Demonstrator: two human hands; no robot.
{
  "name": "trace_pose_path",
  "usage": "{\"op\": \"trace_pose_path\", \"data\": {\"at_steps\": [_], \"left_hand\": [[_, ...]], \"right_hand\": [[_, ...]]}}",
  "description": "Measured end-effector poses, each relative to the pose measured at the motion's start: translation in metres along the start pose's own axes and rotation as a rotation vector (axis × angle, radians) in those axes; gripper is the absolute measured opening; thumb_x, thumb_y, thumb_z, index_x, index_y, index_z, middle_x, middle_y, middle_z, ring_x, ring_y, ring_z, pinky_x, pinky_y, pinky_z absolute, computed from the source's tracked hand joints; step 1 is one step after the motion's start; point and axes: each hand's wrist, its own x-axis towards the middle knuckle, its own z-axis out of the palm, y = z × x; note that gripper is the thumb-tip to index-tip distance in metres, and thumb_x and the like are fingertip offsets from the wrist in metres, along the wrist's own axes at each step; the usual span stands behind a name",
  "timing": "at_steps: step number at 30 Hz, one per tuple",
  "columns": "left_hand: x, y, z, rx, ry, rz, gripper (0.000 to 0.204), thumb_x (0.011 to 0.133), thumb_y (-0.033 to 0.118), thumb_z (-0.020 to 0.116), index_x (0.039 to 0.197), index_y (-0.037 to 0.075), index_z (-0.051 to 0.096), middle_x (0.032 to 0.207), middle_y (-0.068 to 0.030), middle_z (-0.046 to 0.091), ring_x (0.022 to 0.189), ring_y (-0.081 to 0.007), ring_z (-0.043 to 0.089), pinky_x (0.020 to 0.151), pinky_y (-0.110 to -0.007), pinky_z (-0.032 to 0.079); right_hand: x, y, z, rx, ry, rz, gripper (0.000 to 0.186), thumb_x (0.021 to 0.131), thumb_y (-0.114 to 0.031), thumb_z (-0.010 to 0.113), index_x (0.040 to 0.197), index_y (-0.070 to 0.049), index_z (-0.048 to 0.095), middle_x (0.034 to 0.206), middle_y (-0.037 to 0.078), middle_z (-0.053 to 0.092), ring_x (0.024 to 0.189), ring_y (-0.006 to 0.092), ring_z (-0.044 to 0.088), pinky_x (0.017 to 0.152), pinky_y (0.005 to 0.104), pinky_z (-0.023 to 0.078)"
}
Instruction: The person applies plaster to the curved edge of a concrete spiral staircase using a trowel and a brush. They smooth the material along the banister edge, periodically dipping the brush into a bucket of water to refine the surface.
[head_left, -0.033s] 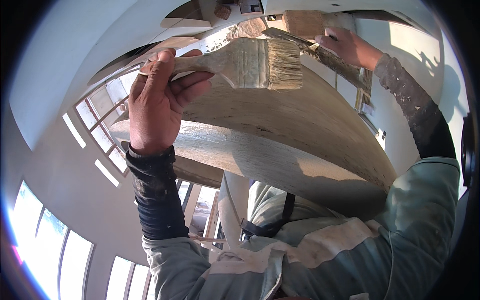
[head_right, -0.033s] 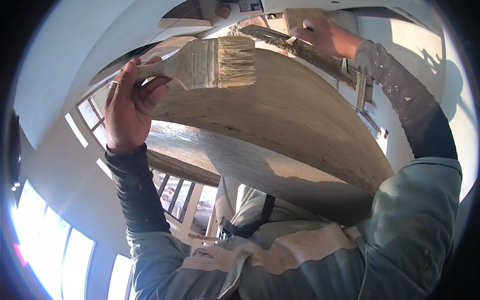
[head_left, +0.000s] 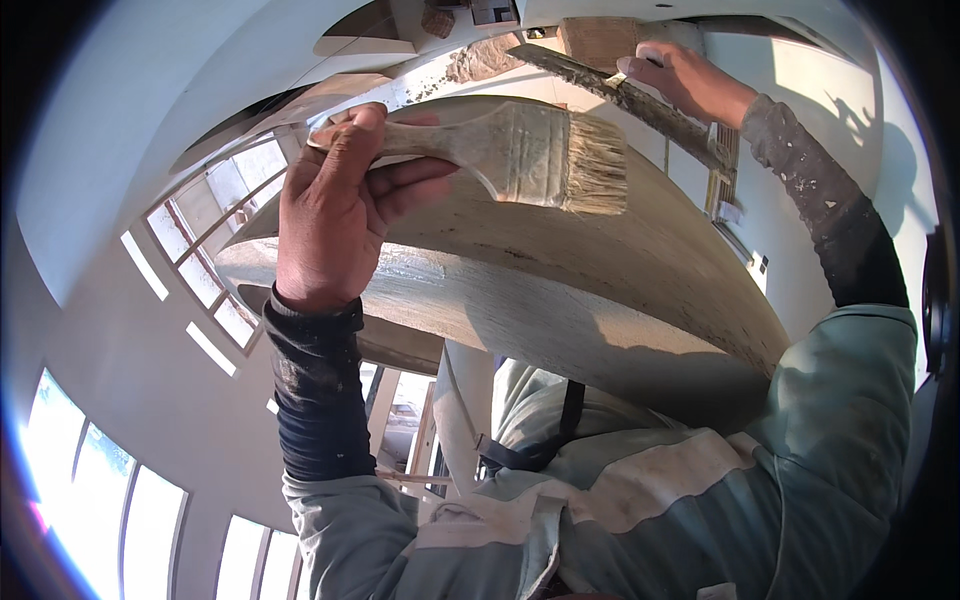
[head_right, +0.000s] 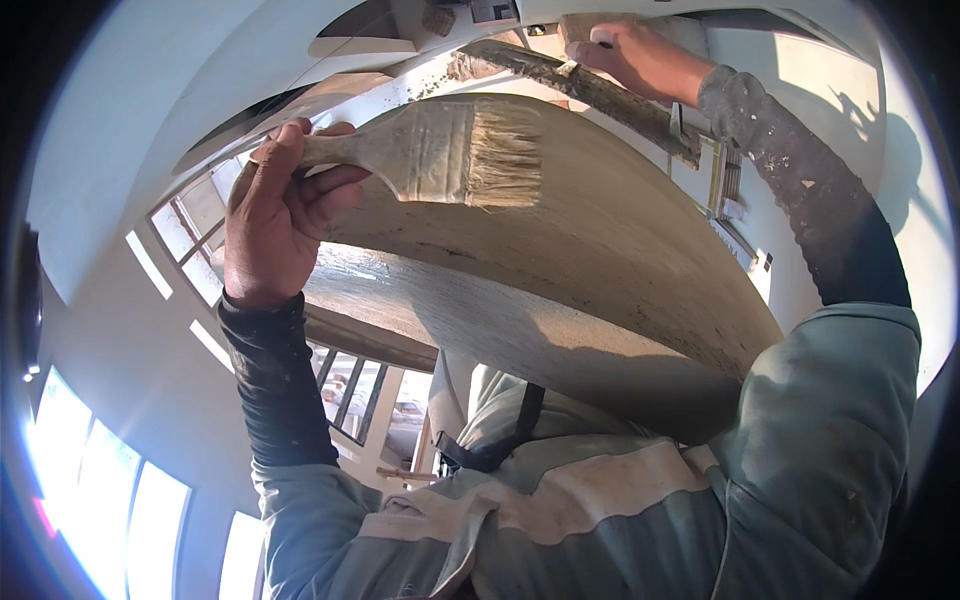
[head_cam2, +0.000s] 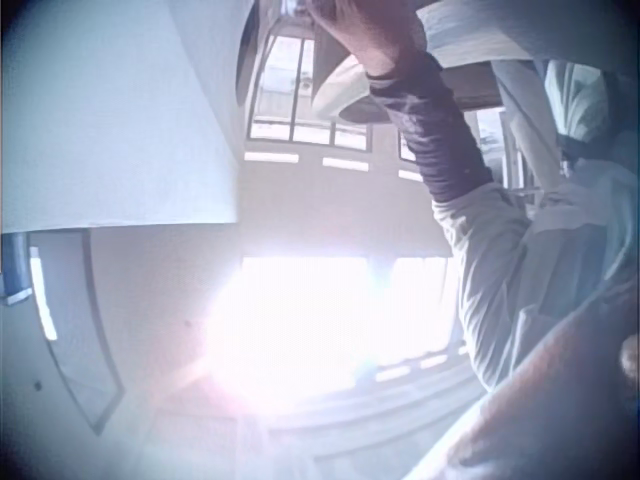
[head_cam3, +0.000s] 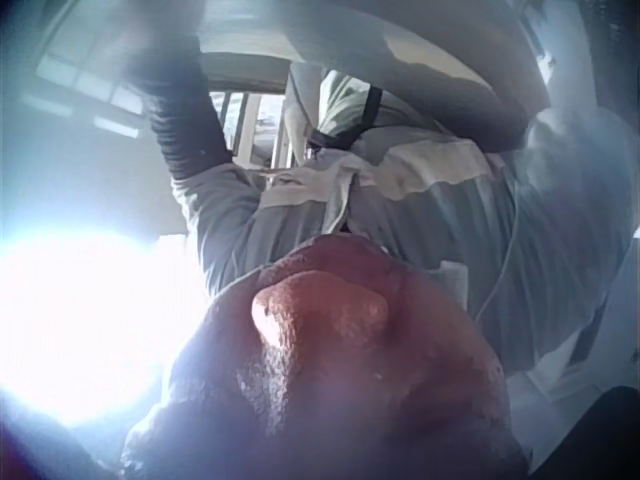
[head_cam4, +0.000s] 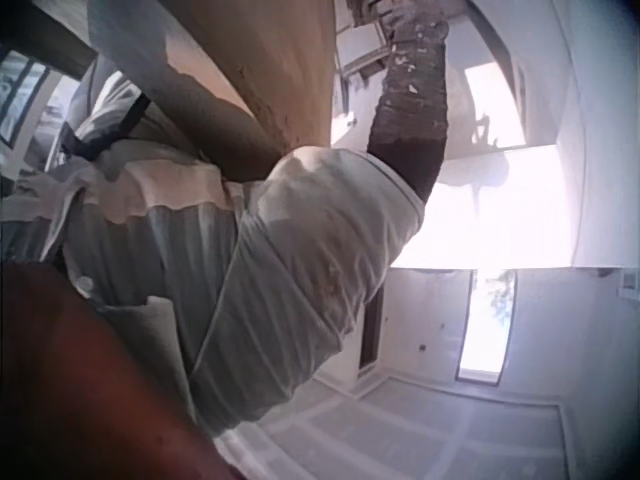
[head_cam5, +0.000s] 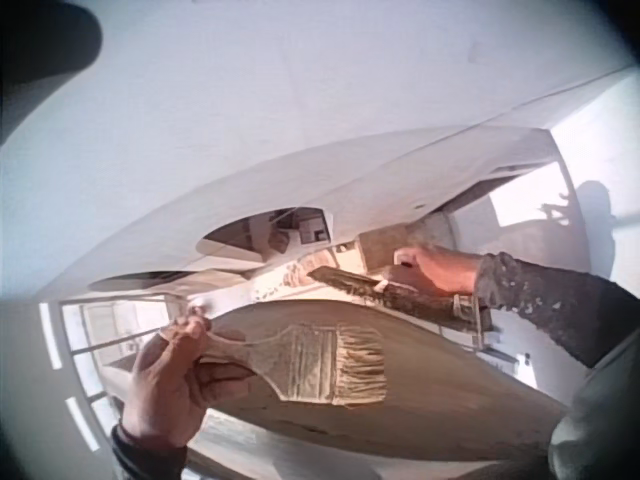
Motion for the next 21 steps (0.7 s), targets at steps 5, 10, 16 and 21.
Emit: {"op": "trace_pose_path", "data": {"at_steps": [5, 10, 16, 21], "left_hand": [[0.004, -0.017, 0.027, 0.340, -0.090, -0.156, 0.030, 0.096, 0.017, 0.050, 0.109, -0.010, 0.051, 0.096, -0.0171, 0.065, 0.080, -0.0229, 0.069, 0.068, -0.029, 0.060], [0.024, -0.011, -0.044, 0.566, 0.118, -0.030, 0.028, 0.094, 0.015, 0.051, 0.107, -0.009, 0.052, 0.095, -0.0170, 0.065, 0.073, -0.0194, 0.069, 0.064, -0.027, 0.060], [-0.025, 0.012, -0.138, 0.648, 0.582, 0.524, 0.027, 0.094, 0.016, 0.054, 0.108, -0.007, 0.049, 0.108, -0.0202, 0.062, 0.091, -0.0259, 0.067, 0.075, -0.031, 0.059], [-0.108, 0.007, -0.140, 0.567, 0.861, 0.813, 0.041, 0.099, 0.024, 0.045, 0.112, -0.015, 0.046, 0.115, -0.0260, 0.058, 0.096, -0.0366, 0.065, 0.085, -0.040, 0.058]], "right_hand": [[-0.003, -0.011, -0.017, 0.082, -0.195, 0.179, 0.055, 0.094, -0.054, 0.046, 0.101, -0.001, 0.057, 0.071, 0.008, 0.049, 0.067, 0.0166, 0.046, 0.065, 0.0352, 0.041], [-0.035, -0.013, -0.032, 0.025, -0.195, 0.233, 0.054, 0.094, -0.053, 0.046, 0.091, 0.001, 0.054, 0.065, 0.006, 0.045, 0.061, 0.0170, 0.043, 0.060, 0.0369, 0.039], [-0.095, -0.020, -0.075, -0.212, -0.039, 0.183, 0.048, 0.095, -0.046, 0.051, 0.101, 0.001, 0.054, 0.070, 0.015, 0.050, 0.064, 0.0247, 0.048, 0.065, 0.0384, 0.042], [-0.172, -0.022, -0.105, -0.308, 0.441, -0.088, 0.035, 0.091, -0.034, 0.057, 0.091, 0.001, 0.054, 0.059, 0.016, 0.049, 0.051, 0.0272, 0.048, 0.054, 0.0386, 0.040]]}}
